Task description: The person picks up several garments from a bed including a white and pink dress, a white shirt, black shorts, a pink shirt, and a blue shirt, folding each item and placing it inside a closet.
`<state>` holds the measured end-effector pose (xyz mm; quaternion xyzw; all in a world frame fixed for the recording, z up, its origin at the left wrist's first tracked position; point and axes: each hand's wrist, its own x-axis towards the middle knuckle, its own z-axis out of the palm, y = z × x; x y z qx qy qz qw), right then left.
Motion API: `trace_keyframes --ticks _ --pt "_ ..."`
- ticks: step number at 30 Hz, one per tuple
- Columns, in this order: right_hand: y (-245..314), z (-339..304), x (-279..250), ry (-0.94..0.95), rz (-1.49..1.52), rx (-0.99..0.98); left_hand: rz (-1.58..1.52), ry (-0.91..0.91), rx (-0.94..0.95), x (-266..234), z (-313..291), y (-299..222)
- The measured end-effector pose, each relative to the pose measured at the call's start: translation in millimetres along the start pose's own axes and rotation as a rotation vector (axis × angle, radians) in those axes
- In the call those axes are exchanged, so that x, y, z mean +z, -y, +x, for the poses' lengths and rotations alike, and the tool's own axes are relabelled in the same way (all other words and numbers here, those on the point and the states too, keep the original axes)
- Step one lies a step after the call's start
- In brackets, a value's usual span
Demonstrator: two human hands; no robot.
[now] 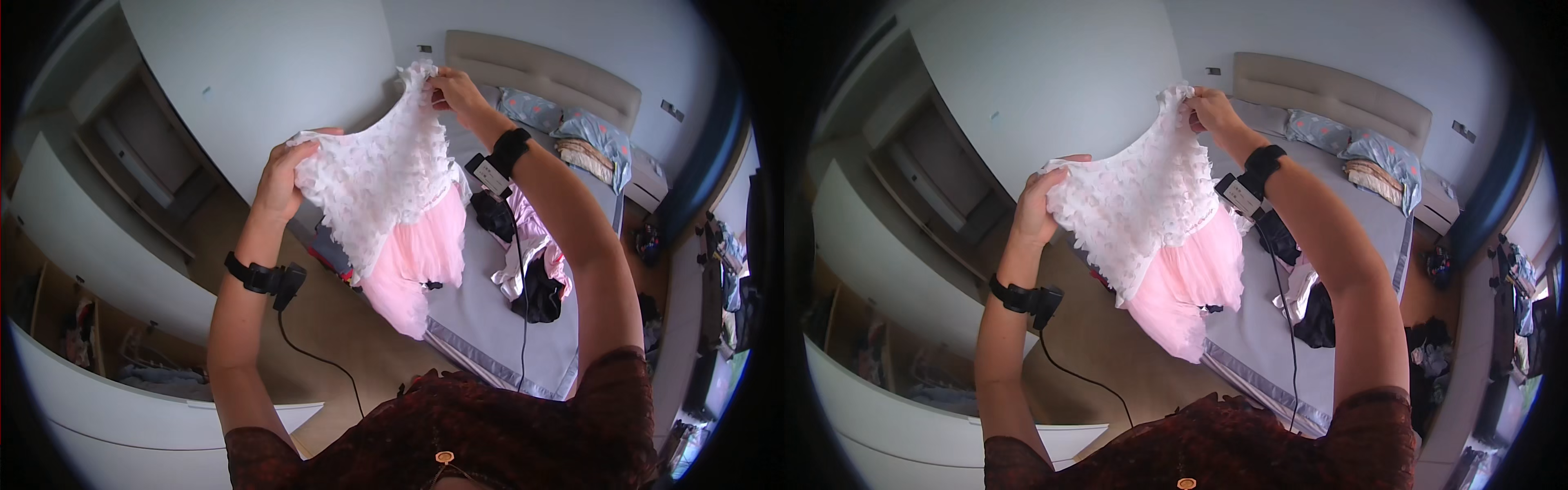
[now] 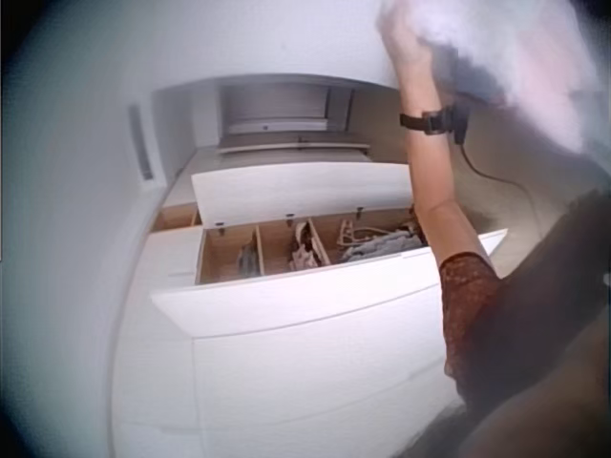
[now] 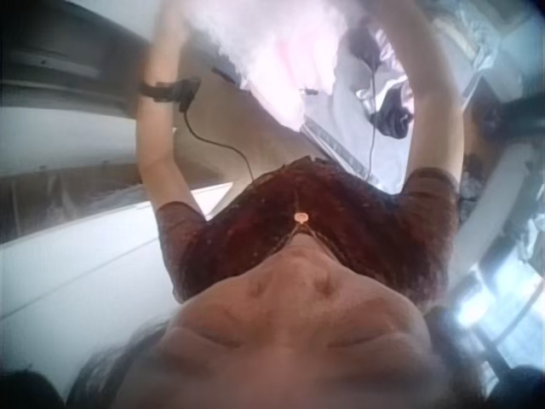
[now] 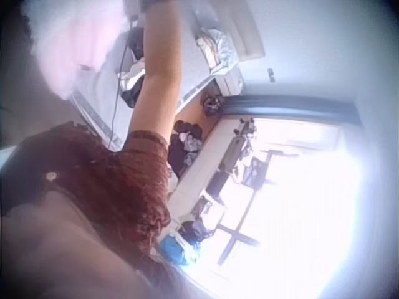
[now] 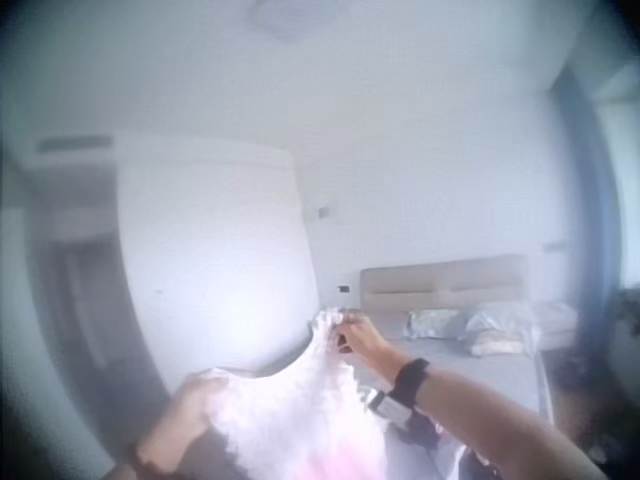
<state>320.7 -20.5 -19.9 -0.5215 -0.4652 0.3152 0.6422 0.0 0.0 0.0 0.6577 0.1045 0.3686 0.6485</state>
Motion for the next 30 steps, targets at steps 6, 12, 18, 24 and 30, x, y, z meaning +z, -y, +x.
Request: trace_keyframes --ticks 6,12,18,24,30 --pt "-16 -3 1 -0.099 0.1 0.039 0.446 -0.216 -0.299 -9 -9 -1" --pt "-45 34 -12 0.024 0.1 -0.033 0.469 -0.069 -0.389 -12 -20 -17" --pt "-37 36 21 0.045 0.187 -0.061 0.129 -0.039 -0.478 -22 -41 -31" --pt "-40 64 43 0.089 0.189 -0.015 0.672 -0.294 -0.352 -58 -39 -45" --pt "-27 86 76 0.236 0.099 -0.212 0.87 -0.61 -0.202 -42 -43 -81"
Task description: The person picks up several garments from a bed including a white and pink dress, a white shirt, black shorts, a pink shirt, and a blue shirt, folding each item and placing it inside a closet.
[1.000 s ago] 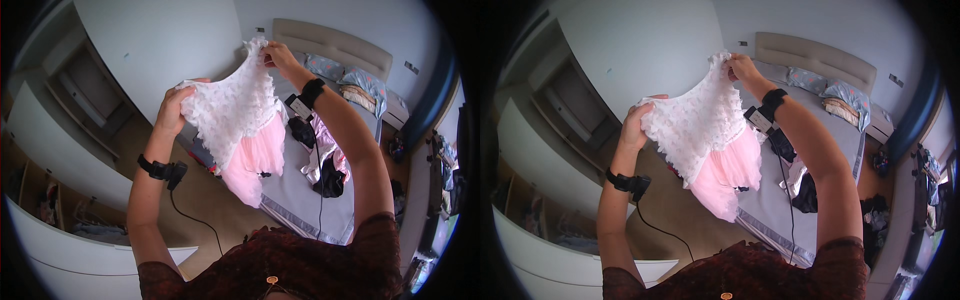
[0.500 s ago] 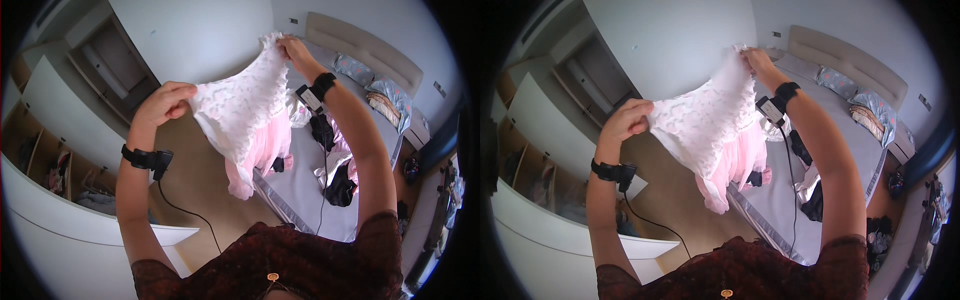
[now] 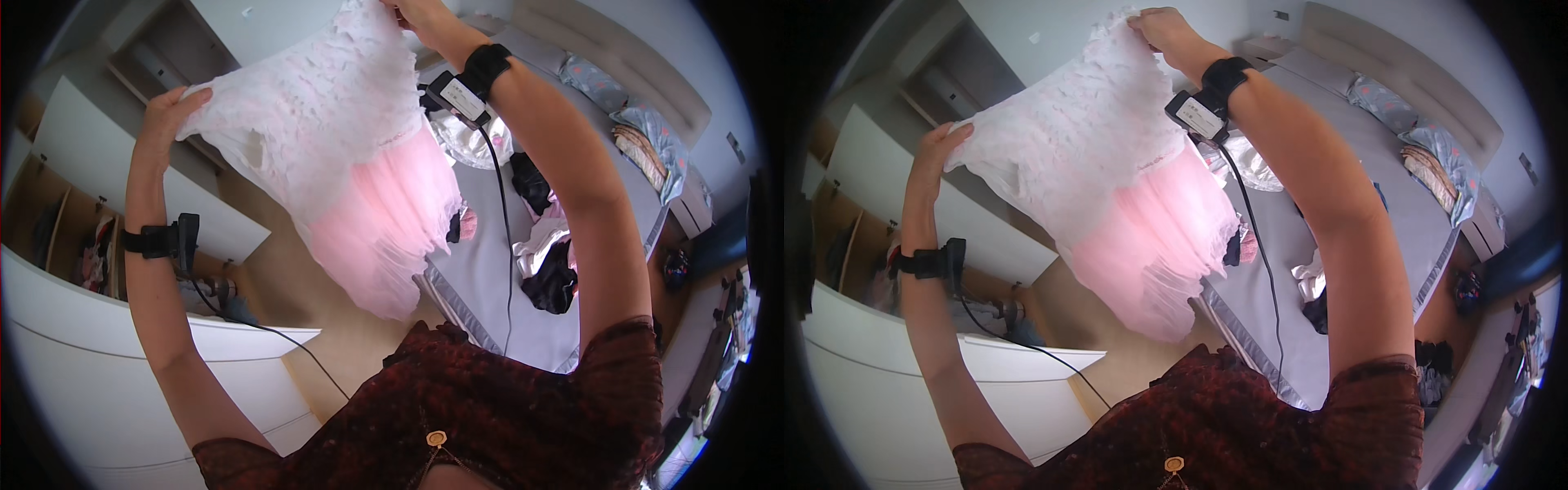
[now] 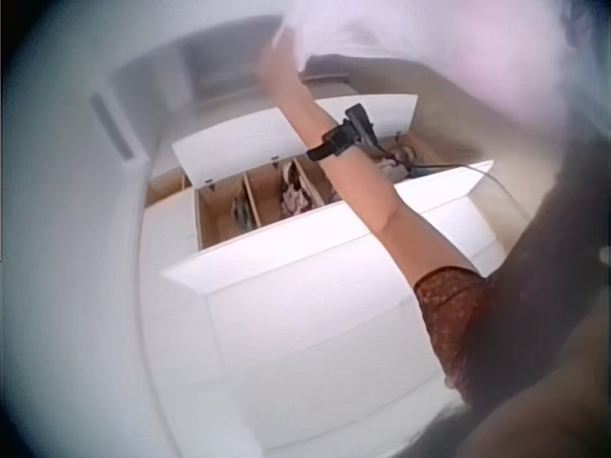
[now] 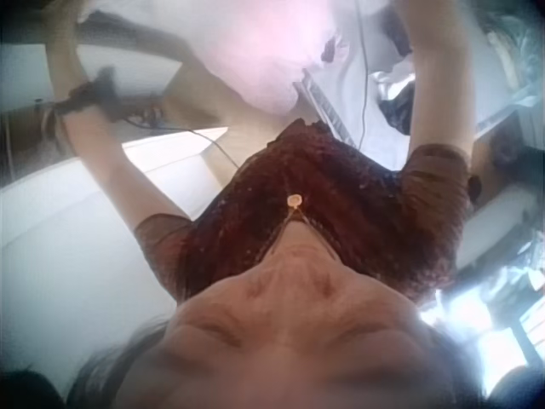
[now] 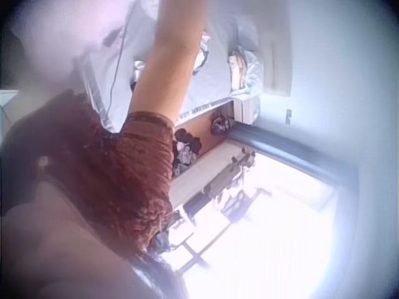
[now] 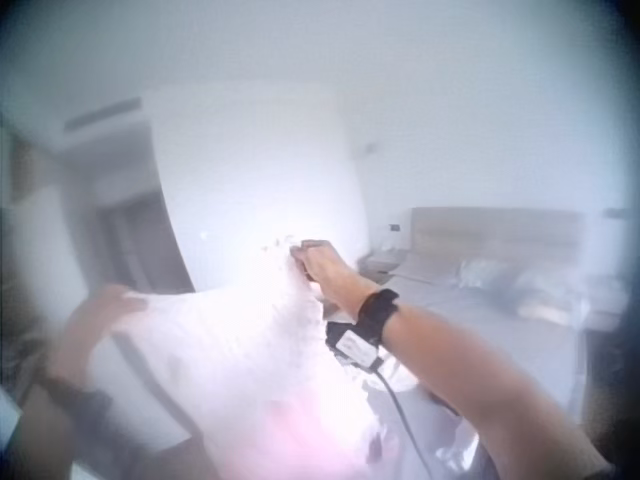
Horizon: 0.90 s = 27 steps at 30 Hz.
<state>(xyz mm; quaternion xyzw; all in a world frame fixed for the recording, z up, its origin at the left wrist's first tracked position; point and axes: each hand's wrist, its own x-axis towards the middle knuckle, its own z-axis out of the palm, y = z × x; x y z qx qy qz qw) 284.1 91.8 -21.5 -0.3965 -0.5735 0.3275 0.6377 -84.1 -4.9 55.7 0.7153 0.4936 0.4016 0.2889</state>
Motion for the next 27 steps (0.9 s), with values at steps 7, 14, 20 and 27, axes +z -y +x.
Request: trace_keyframes --ticks 7,14,20,27 --pt "-57 -17 49 0.16 -0.231 -0.015 0.496 0.117 0.049 -34 -32 63" --pt "-83 -44 126 0.3 0.05 0.305 0.313 0.14 -0.176 -49 -68 98" --pt "-145 -35 181 0.17 0.396 0.526 0.349 0.17 -0.084 -72 -63 149" --pt "-127 -34 236 0.283 0.302 0.407 0.633 0.061 -0.08 -114 -68 186"
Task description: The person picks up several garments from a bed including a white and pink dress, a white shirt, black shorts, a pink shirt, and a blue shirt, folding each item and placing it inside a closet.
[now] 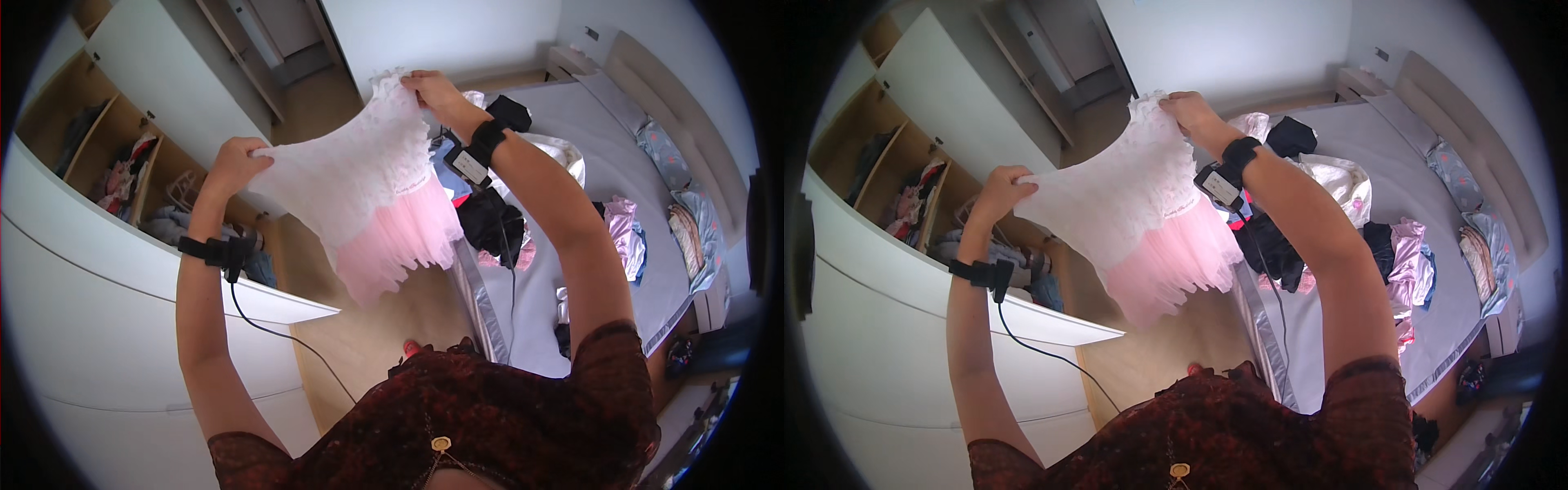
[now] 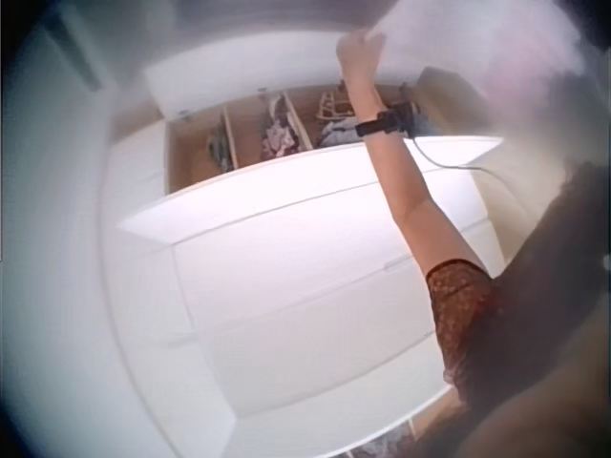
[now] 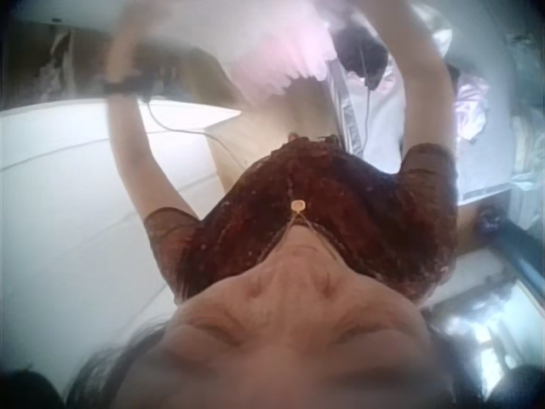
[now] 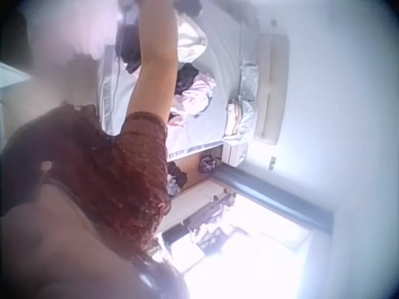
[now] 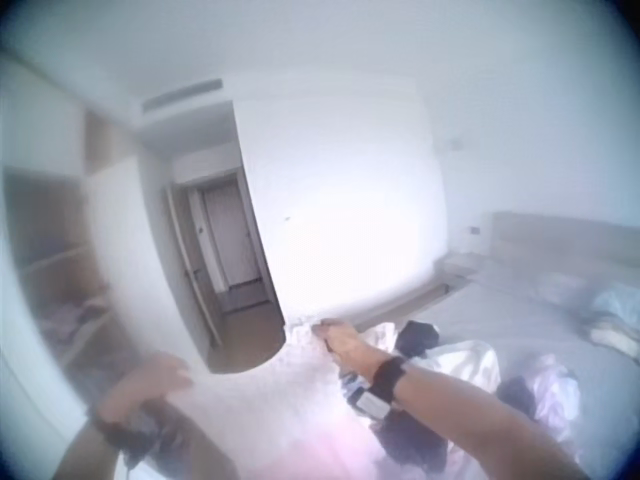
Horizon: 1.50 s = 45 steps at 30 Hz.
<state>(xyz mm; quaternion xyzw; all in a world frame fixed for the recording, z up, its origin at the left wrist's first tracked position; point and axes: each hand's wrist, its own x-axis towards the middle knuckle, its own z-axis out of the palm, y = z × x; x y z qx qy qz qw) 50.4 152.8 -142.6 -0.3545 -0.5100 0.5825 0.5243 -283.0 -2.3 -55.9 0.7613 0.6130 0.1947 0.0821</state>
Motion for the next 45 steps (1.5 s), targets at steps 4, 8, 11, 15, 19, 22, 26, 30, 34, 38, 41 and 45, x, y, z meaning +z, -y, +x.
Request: trace_keyframes --ticks 4,8,11,15,19,22,26,30,34,38,41,45 --pt "-14 20 17 -0.007 -0.139 -0.042 0.16 -0.194 0.145 9 11 36" --pt "-29 32 27 -0.023 -0.15 -0.074 0.133 -0.236 0.059 12 19 59" --pt "-35 41 38 -0.041 -0.251 -0.109 0.129 -0.261 0.029 14 26 79" --pt "-40 38 63 -0.197 -0.625 -0.39 -0.029 -0.303 0.008 22 30 112" --pt "-48 49 76 -0.273 -1.0 -0.592 -0.43 0.011 -0.322 28 42 133" --pt "-61 66 81 -0.284 -1.058 -0.523 -0.584 0.119 -0.44 39 51 132" --pt "-65 86 93 -0.15 -0.655 -0.155 -0.832 0.045 -0.505 52 59 111" --pt "-63 88 126 0.088 -0.312 -0.022 -1.068 -0.088 -0.398 71 88 81" --pt "-52 75 154 0.363 -0.169 -0.05 -1.112 -0.283 -0.261 74 115 62" --pt "-44 87 154 0.485 -0.018 -0.131 -1.12 -0.404 -0.237 64 125 38" --pt "-53 95 160 0.642 0.109 -0.161 -1.033 -0.47 -0.249 64 130 38" --pt "-74 110 175 0.515 -0.258 -0.045 -0.904 -0.458 -0.251 83 129 67"
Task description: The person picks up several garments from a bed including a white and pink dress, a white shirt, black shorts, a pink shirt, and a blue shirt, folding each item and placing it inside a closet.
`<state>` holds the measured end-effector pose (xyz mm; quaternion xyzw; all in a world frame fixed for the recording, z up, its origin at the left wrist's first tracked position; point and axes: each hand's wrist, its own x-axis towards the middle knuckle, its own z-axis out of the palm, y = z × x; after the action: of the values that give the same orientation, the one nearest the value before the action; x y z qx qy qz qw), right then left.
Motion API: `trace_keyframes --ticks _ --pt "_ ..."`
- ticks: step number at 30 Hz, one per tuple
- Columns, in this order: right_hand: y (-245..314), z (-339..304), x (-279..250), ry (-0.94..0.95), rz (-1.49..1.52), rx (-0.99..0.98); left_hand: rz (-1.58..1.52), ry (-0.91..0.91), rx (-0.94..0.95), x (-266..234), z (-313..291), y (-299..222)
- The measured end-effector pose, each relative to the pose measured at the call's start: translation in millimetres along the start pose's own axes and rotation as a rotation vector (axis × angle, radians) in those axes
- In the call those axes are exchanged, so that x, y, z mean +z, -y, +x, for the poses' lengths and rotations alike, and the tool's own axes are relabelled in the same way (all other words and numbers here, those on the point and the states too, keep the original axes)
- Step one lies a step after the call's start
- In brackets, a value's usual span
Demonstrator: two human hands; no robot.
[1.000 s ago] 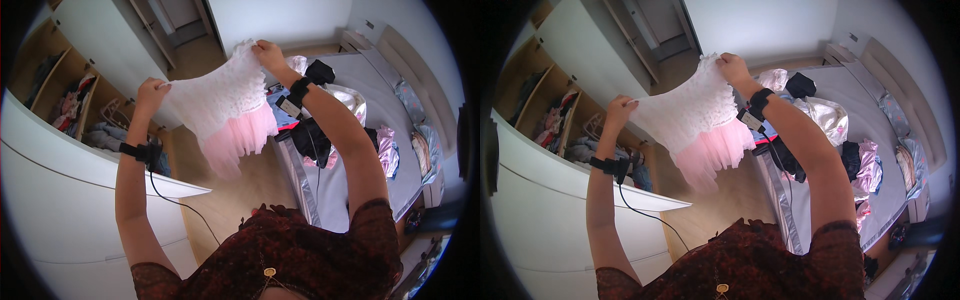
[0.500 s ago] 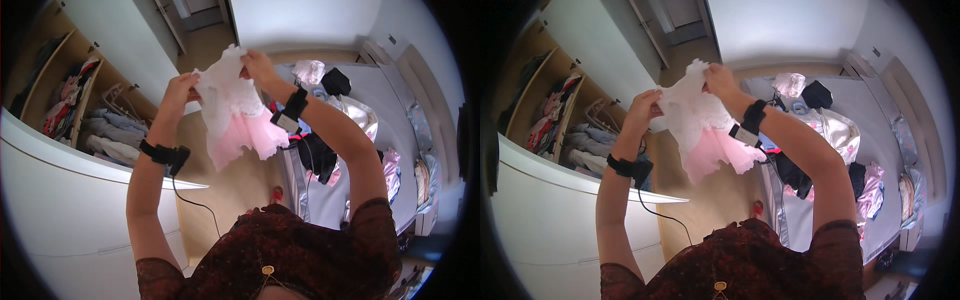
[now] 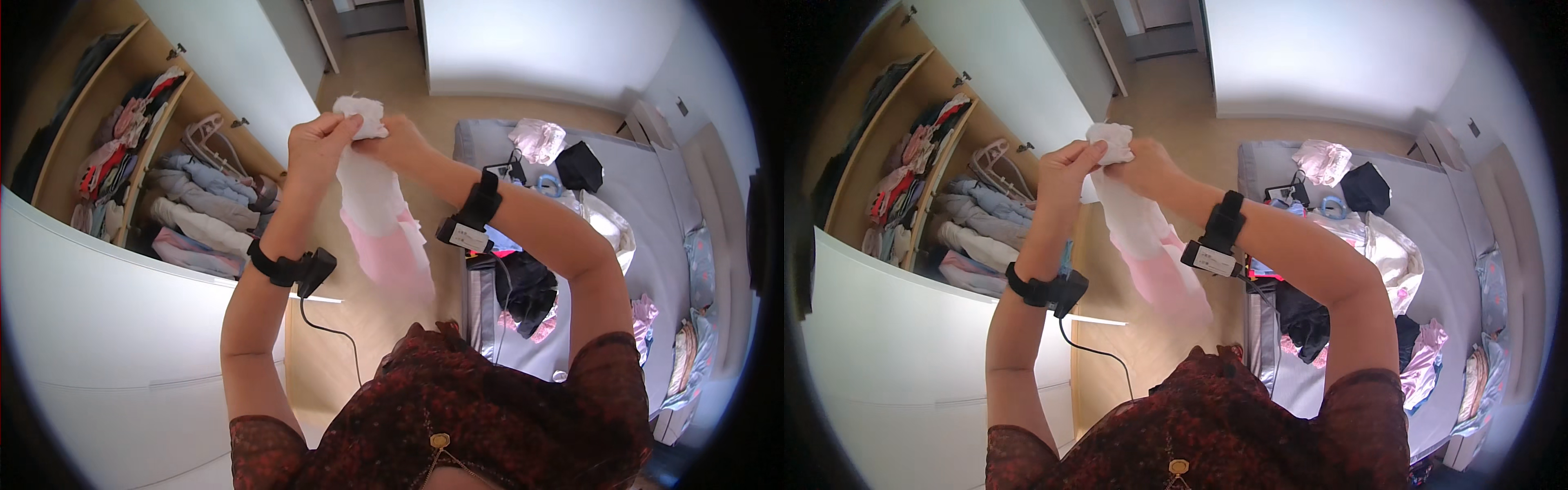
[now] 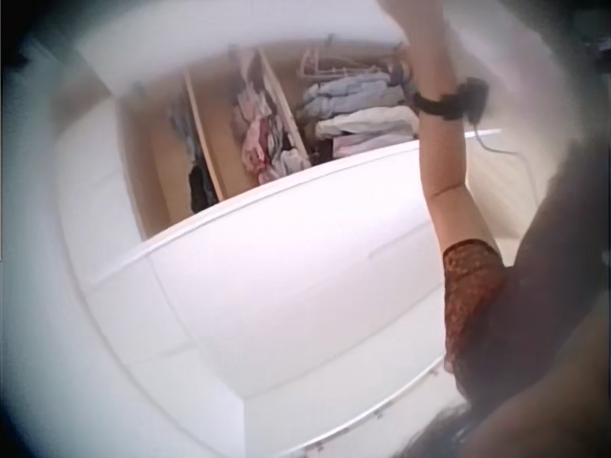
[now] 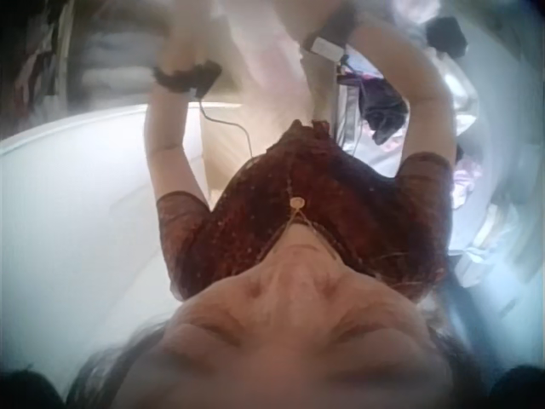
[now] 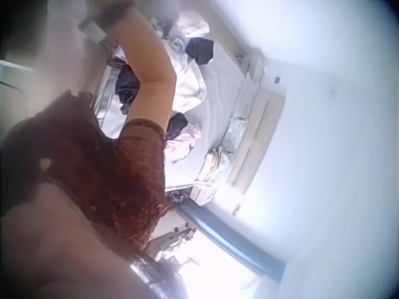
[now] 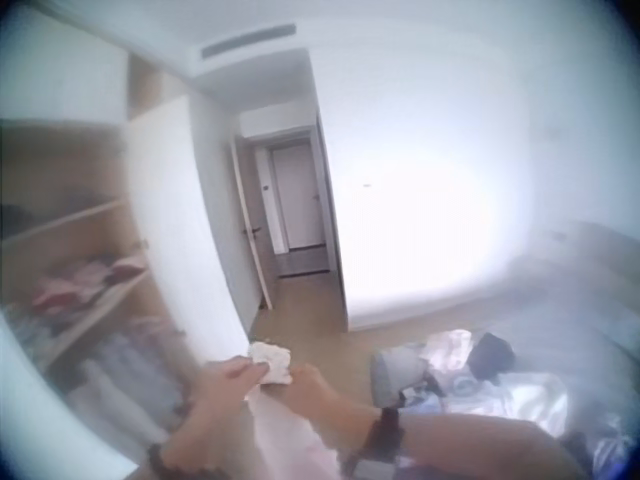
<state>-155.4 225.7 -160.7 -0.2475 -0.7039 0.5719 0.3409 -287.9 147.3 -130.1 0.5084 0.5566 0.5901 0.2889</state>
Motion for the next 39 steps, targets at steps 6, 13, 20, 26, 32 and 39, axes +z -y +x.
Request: trace_keyframes --ticks 6,13,20,26,32,39 --pt "6 -8 -14 0.063 0.143 0.13 -0.289 -0.064 0.043 -34 -26 22" --pt "101 -55 1 0.213 0.238 0.278 -0.286 -0.111 -0.266 -63 -47 138" --pt "140 -58 -50 0.21 -0.606 -1.009 -0.558 0.375 -0.255 5 -109 81" --pt "95 -42 -141 -0.108 0.603 0.208 -0.665 0.883 -0.334 59 -167 64" --pt "10 -54 -200 -0.341 0.636 0.318 -0.796 0.946 -0.529 102 -187 97" --pt "-1 -9 -210 -0.298 0.602 0.285 -0.906 0.793 -0.737 121 -182 134"
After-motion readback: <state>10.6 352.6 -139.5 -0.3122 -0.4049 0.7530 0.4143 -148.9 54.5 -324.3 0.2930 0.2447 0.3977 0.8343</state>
